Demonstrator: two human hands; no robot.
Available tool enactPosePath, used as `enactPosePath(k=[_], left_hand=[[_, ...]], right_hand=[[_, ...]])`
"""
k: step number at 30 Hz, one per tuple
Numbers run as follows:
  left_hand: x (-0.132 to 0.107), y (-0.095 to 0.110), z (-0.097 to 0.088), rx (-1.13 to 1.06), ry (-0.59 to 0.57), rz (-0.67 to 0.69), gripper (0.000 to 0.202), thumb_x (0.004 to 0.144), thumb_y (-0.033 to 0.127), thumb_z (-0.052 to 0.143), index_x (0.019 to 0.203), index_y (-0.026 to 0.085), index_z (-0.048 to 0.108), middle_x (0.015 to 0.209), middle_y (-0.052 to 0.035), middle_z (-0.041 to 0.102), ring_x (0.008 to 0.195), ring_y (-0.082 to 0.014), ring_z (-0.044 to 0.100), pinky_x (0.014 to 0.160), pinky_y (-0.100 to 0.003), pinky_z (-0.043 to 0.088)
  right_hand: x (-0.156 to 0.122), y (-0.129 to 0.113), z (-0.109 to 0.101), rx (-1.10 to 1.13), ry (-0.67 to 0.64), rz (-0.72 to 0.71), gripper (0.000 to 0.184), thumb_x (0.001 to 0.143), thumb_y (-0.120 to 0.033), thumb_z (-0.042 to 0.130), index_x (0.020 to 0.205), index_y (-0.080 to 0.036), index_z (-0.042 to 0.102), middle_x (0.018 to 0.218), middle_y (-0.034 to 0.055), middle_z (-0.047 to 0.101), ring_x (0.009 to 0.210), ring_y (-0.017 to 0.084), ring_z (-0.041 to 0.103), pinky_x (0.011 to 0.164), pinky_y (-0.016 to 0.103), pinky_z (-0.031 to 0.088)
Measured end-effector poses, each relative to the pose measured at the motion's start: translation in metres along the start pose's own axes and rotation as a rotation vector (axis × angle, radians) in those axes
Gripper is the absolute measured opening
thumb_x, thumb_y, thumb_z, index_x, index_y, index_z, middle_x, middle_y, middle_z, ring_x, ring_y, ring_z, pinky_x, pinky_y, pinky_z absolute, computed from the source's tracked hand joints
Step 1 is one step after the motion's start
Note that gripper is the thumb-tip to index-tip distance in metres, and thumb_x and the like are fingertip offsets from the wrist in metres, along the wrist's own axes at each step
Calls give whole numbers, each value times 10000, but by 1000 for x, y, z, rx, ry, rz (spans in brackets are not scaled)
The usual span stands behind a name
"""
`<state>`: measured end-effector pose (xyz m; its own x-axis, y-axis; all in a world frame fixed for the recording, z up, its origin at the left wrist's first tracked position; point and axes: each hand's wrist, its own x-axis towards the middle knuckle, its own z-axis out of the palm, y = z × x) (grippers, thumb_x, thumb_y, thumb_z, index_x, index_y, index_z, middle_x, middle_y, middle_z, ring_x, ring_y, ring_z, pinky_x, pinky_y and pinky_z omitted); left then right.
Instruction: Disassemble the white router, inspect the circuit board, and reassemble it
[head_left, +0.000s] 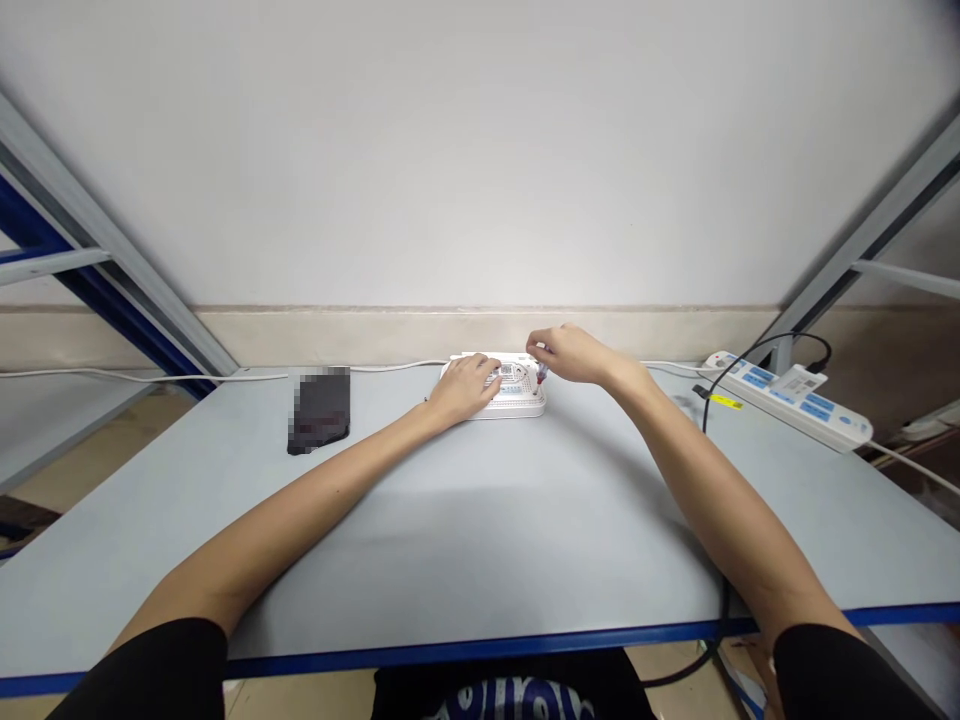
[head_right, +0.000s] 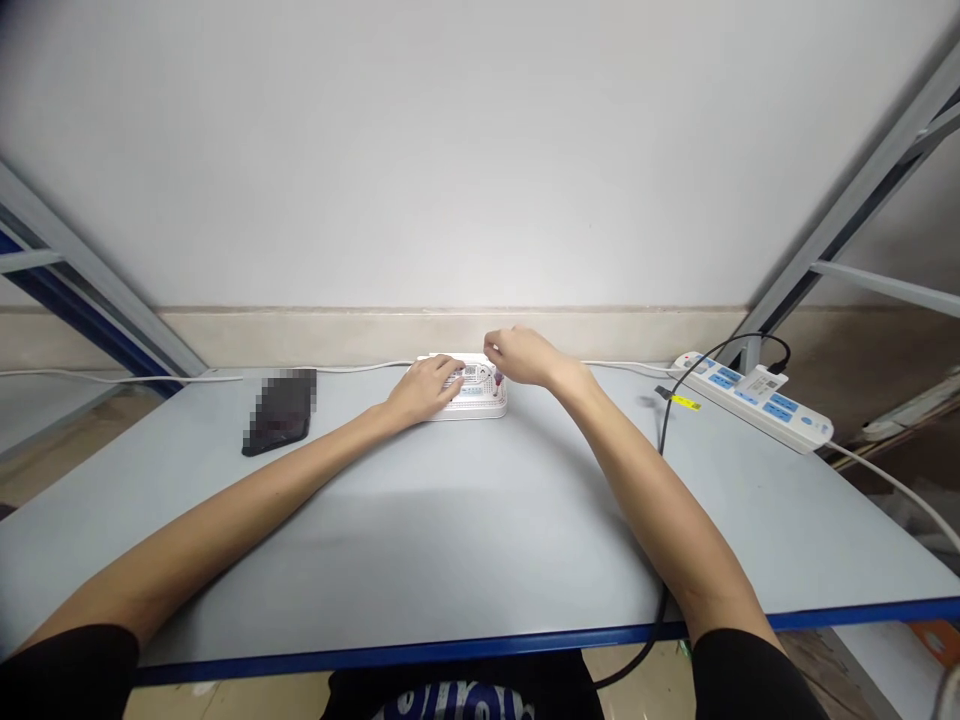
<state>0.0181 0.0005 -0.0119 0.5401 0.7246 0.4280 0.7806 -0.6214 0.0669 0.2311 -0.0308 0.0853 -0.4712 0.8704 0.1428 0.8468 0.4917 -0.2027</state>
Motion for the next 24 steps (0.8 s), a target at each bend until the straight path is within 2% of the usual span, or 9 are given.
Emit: enactPosePath(k=[4, 8, 15, 19, 24], left_hand=[[1, 0, 1, -15, -16, 1, 309, 950, 351, 400, 1167, 210, 569, 1127, -83, 608, 1050, -247, 575, 932, -399, 427], [1, 0, 1, -19, -16, -2, 306, 952, 349, 394, 1158, 209, 571, 1125, -84, 605, 1043, -246, 575, 940, -404, 417], [1, 1, 1, 5, -14, -7, 289, 949, 339, 407, 1154, 221, 572, 1114, -70, 612, 1045, -236, 577, 947, -390, 418], [1, 0, 2, 0, -16, -10, 299, 951, 350, 399, 1159, 217, 568, 1130, -76, 606, 1045, -245, 575, 939, -399, 418], [2, 0, 1, -17, -9, 0, 301, 947, 349, 400, 1145, 207, 576, 1117, -84, 611, 1033, -251, 576, 916, -407, 426]], right_hand=[[0, 1, -1, -20, -11, 18, 281, 929, -233, 375, 871, -173, 643, 760, 64, 684, 692, 167, 563, 580, 252, 311], [-1, 0, -2, 4, -39, 8, 280, 894, -145, 382, 1000, -185, 638, 775, 40, 701, 733, 167, 575, 598, 243, 330], [-3, 1, -6, 55, -110, 25, 347, 888, -154, 419, 1193, -204, 576, 811, 40, 717, 876, 203, 591, 630, 249, 364], [-4, 2, -6, 85, -115, 36, 372, 861, -126, 449, 1201, -203, 578, 904, 58, 719, 938, 213, 589, 656, 249, 379], [-3, 3, -5, 95, -94, 32, 377, 860, -119, 435, 1200, -191, 582, 883, 70, 714, 928, 216, 592, 675, 258, 389]])
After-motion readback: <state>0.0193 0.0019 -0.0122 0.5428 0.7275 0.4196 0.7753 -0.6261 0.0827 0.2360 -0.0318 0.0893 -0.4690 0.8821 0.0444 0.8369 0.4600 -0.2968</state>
